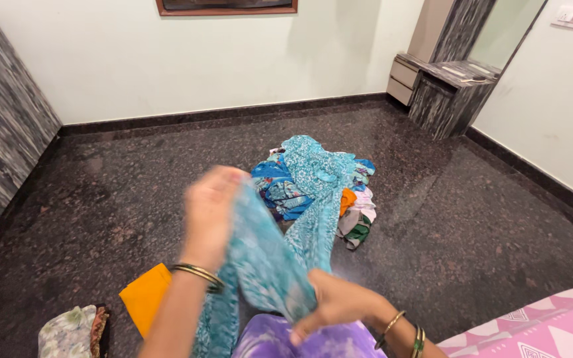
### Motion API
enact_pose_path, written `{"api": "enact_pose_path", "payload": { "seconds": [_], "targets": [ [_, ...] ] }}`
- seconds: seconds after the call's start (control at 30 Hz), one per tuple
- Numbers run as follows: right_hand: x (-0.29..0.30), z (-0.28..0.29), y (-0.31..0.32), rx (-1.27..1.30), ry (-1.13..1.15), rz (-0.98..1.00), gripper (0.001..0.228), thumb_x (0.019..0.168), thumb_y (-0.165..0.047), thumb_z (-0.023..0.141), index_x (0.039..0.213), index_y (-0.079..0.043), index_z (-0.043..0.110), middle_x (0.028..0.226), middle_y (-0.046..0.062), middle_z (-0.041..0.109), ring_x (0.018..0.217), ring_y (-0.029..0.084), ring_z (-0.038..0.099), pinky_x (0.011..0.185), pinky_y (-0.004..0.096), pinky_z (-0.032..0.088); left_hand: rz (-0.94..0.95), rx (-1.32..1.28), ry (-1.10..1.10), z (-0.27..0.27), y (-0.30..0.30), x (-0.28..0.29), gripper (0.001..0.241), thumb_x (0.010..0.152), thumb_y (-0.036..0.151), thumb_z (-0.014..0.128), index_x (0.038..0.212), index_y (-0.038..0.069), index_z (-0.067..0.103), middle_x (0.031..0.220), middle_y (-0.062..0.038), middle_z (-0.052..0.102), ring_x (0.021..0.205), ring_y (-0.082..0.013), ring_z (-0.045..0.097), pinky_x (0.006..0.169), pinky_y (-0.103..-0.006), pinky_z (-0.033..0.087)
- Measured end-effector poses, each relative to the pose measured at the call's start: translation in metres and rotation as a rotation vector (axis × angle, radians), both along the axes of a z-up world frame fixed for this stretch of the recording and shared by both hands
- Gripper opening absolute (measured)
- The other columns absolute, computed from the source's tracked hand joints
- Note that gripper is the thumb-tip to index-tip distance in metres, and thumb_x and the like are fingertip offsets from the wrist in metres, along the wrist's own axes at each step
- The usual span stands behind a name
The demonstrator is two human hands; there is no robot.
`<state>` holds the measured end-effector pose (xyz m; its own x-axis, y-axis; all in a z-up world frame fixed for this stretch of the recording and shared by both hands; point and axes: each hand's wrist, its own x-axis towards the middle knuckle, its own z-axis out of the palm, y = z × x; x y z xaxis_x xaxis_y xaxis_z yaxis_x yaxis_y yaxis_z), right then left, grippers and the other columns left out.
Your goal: The person folds several pieces of clothing by hand, including a brown patterned cloth and a blue floral cloth. The person unfolds, aligns, and folds each item neatly, then places them on a stack on a nearby bed.
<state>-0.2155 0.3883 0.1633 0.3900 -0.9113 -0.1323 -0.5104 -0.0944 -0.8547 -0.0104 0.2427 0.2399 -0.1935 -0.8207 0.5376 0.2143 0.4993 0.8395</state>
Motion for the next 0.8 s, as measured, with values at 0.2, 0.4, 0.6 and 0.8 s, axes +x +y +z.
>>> {"api": "enact_pose_path", "payload": {
  "seconds": [0.2,0.4,0.6,0.8],
  "targets": [
    [-0.103,-0.069,0.0,0.09,1.049,0.038,0.069,0.054,-0.046,0.093,0.113,-0.018,0.069,0.104,0.011,0.074,0.099,0.033,0.07,0.081,0.046,0.056,0.333,0.019,0.532,0.001,-0.069,0.145,0.015,0.111,0.01,0.059,0.097,0.011,0.065,0.092,0.006,0.063,0.083,-0.0053,0.061,0.075,-0.0235,0.053],
    [-0.302,-0.017,0.039,-0.334,1.456,-1.155,0.021,0.089,-0.026,0.066,0.103,-0.021,0.08,0.107,0.009,0.079,0.098,0.03,0.076,0.081,0.048,0.061,0.521,-0.077,0.511,-0.062,-0.086,0.2,0.022,0.12,0.011,0.055,0.099,0.008,0.062,0.093,0.007,0.056,0.084,-0.0046,0.052,0.076,-0.0242,0.046],
    [-0.341,0.018,0.088,-0.311,0.741,-1.212,0.032,0.083,-0.01,0.069,0.112,-0.013,0.082,0.095,0.011,0.08,0.081,0.029,0.064,0.07,0.047,0.053,0.494,0.082,0.498,-0.125,-0.122,0.172,0.033,0.118,0.02,0.056,0.087,0.011,0.055,0.079,0.007,0.052,0.069,-0.0047,0.045,0.06,-0.0238,0.037],
    [-0.254,0.005,0.101,-0.223,0.27,-1.007,0.036,0.077,-0.001,0.071,0.11,-0.006,0.083,0.082,0.01,0.079,0.066,0.022,0.062,0.061,0.04,0.051,0.715,0.13,0.302,-0.155,-0.149,0.136,0.004,0.106,0.005,0.061,0.106,0.006,0.065,0.096,0.002,0.066,0.084,-0.0066,0.06,0.077,-0.0226,0.052]
  ]
}}
